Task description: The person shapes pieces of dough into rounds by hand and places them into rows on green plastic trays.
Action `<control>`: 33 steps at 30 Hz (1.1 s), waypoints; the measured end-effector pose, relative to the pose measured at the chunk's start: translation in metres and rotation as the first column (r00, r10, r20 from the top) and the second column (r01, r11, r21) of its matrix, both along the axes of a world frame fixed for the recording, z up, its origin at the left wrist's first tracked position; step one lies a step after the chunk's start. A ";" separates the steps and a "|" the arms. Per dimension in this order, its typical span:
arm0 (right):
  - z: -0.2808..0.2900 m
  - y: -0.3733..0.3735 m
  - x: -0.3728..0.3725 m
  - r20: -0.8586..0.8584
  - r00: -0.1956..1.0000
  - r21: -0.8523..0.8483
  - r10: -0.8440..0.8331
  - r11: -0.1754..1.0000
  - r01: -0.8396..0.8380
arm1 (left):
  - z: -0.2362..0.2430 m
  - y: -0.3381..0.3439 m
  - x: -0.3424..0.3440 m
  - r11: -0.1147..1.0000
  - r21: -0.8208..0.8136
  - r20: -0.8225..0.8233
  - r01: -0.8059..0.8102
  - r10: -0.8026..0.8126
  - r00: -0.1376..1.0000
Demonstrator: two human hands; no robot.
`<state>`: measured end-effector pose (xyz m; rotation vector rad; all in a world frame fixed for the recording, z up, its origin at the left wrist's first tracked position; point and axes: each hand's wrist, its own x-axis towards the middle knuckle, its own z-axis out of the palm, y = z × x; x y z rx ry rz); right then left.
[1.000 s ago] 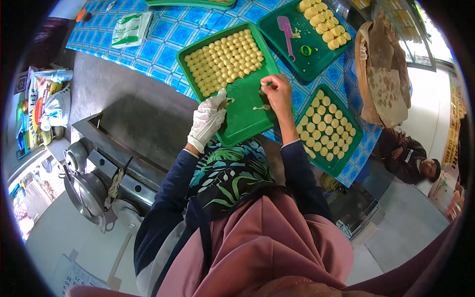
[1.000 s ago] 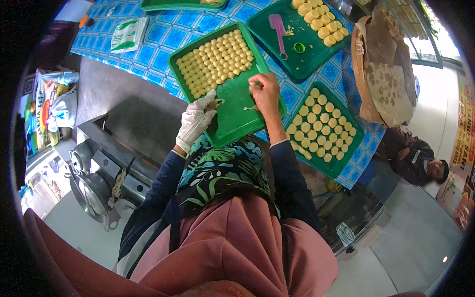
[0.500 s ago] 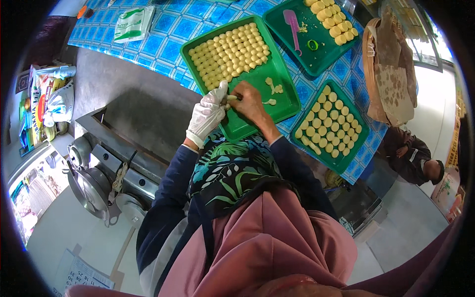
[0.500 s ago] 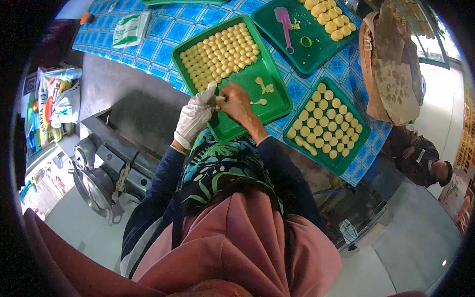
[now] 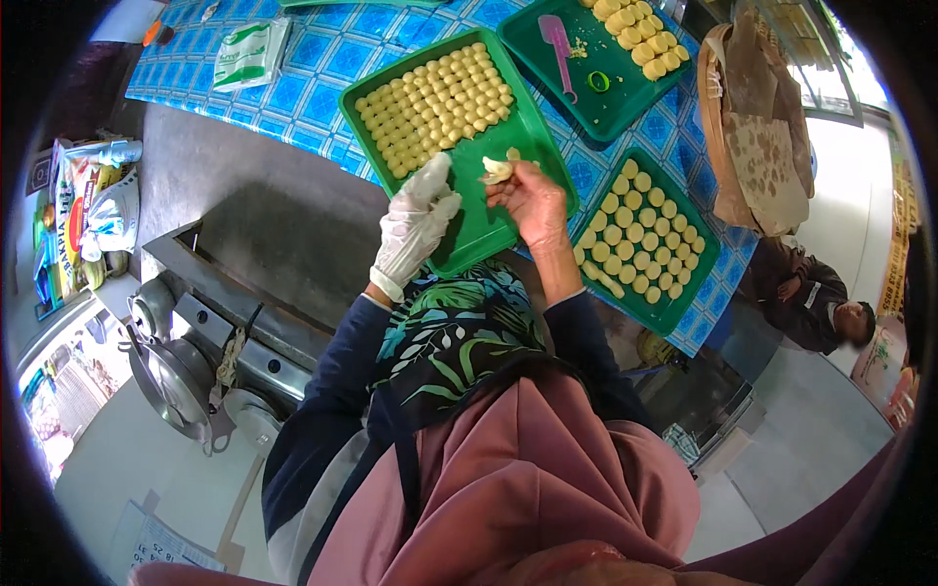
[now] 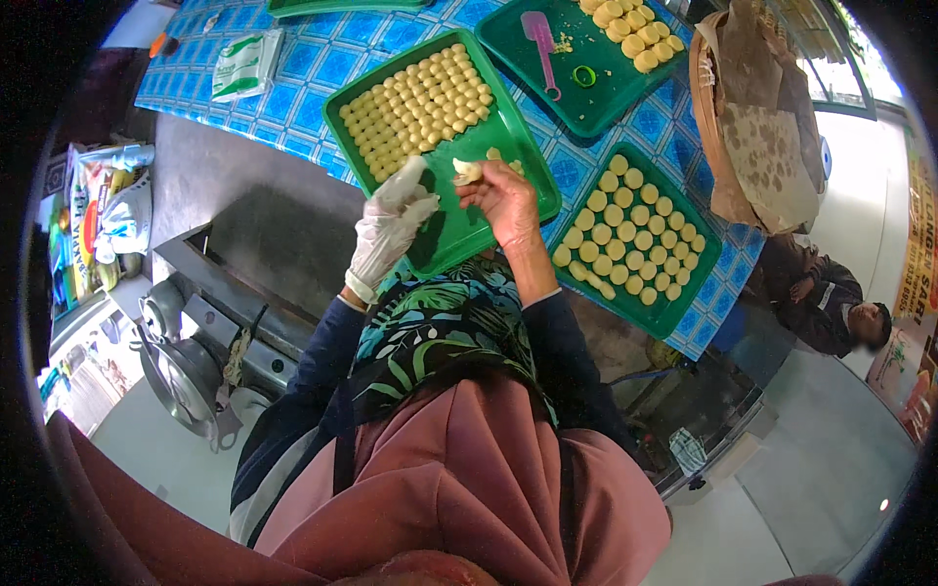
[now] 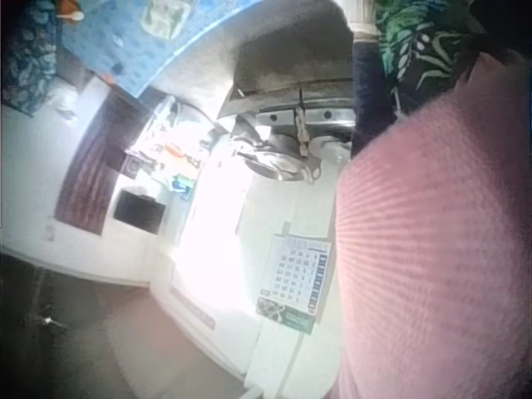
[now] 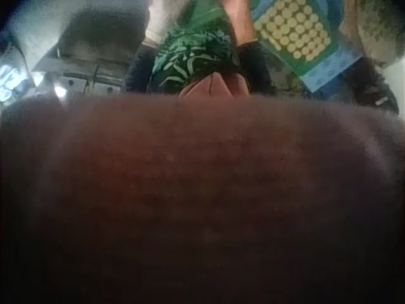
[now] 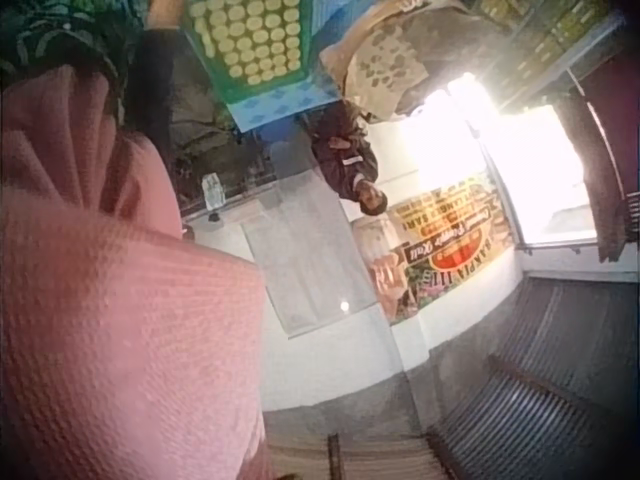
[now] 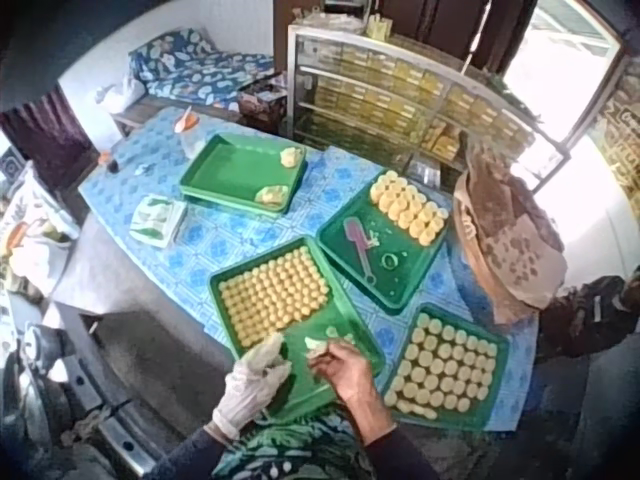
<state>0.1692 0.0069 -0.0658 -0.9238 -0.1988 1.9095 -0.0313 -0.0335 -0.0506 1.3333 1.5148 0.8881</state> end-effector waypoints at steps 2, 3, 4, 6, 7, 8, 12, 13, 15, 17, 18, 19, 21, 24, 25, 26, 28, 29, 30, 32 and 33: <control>-0.009 0.003 0.009 0.174 0.984 0.061 0.044 0.997 -0.055 | 0.008 -0.005 -0.011 0.995 -0.049 0.097 -0.087 0.091 0.991; -0.013 0.006 0.011 0.348 0.934 0.112 0.080 0.986 -0.126 | 0.009 -0.008 -0.020 0.979 -0.105 0.190 -0.174 0.191 0.963; -0.011 0.010 0.006 0.483 0.868 0.063 0.116 0.984 -0.167 | 0.001 -0.010 -0.027 0.971 -0.023 0.109 -0.238 0.239 0.965; -0.021 0.015 -0.005 0.522 0.849 0.149 0.086 0.971 -0.189 | -0.006 -0.018 -0.046 0.949 -0.038 0.156 -0.313 0.315 0.936; -0.025 0.019 -0.009 0.556 0.830 0.231 0.049 0.950 -0.210 | -0.007 -0.020 -0.054 0.939 -0.059 0.183 -0.340 0.345 0.921; -0.029 0.024 -0.011 0.612 0.785 0.221 0.092 0.934 -0.281 | -0.010 -0.022 -0.059 0.927 -0.084 0.278 -0.364 0.373 0.885; -0.032 0.020 -0.031 0.783 0.169 0.533 -0.599 0.506 -0.678 | -0.005 -0.032 -0.069 0.900 -0.089 0.260 -0.427 0.434 0.862; -0.037 0.013 -0.034 0.781 0.174 0.534 -0.600 0.497 -0.684 | -0.005 -0.034 -0.067 0.896 -0.087 0.262 -0.435 0.442 0.858; -0.045 -0.006 -0.045 0.891 0.174 0.364 -0.420 0.429 -0.826 | -0.006 -0.039 -0.061 0.881 -0.117 0.228 -0.458 0.472 0.851; -0.046 -0.015 -0.053 0.876 0.057 0.271 -0.479 0.392 -0.879 | -0.007 -0.042 -0.054 0.888 -0.123 0.215 -0.443 0.460 0.862; -0.049 -0.017 -0.055 0.874 0.003 0.217 -0.485 0.385 -0.897 | -0.006 -0.041 -0.052 0.905 -0.108 0.219 -0.411 0.425 0.879; -0.051 -0.018 -0.054 0.869 -0.053 0.160 -0.493 0.381 -0.910 | -0.005 -0.040 -0.049 0.923 -0.094 0.222 -0.374 0.386 0.895; -0.045 -0.015 -0.043 0.961 0.084 0.209 -0.263 0.493 -0.845 | 0.001 -0.041 -0.044 0.924 -0.135 0.254 -0.357 0.380 0.889; -0.008 -0.008 -0.011 0.834 0.530 0.234 0.152 0.773 -0.590 | 0.000 -0.042 -0.042 0.923 -0.123 0.182 -0.363 0.381 0.907; 0.007 -0.007 0.003 0.585 0.776 0.149 0.233 0.911 -0.386 | 0.001 -0.040 -0.041 0.925 -0.128 0.184 -0.358 0.377 0.908; 0.020 -0.004 0.016 0.388 0.911 0.248 0.142 0.936 -0.251 | 0.003 -0.039 -0.041 0.938 -0.120 0.170 -0.326 0.343 0.924; 0.042 -0.001 0.034 0.151 0.988 0.373 0.021 0.925 -0.076 | 0.005 -0.036 -0.041 0.953 -0.111 0.145 -0.282 0.297 0.944; 0.039 -0.003 0.037 0.143 0.990 0.374 0.009 0.925 -0.062 | 0.005 -0.034 -0.040 0.951 -0.089 0.148 -0.295 0.305 0.941; 0.033 -0.005 0.039 0.407 0.913 0.470 0.036 0.849 -0.243 | 0.003 -0.033 -0.038 0.950 -0.078 0.164 -0.301 0.311 0.936; 0.018 -0.017 0.032 0.677 0.730 0.445 0.094 0.739 -0.507 | 0.003 -0.030 -0.036 0.943 -0.096 0.235 -0.318 0.332 0.914; 0.004 -0.023 0.027 0.685 0.706 0.406 0.182 0.709 -0.577 | 0.003 -0.030 -0.036 0.927 -0.109 0.294 -0.358 0.374 0.880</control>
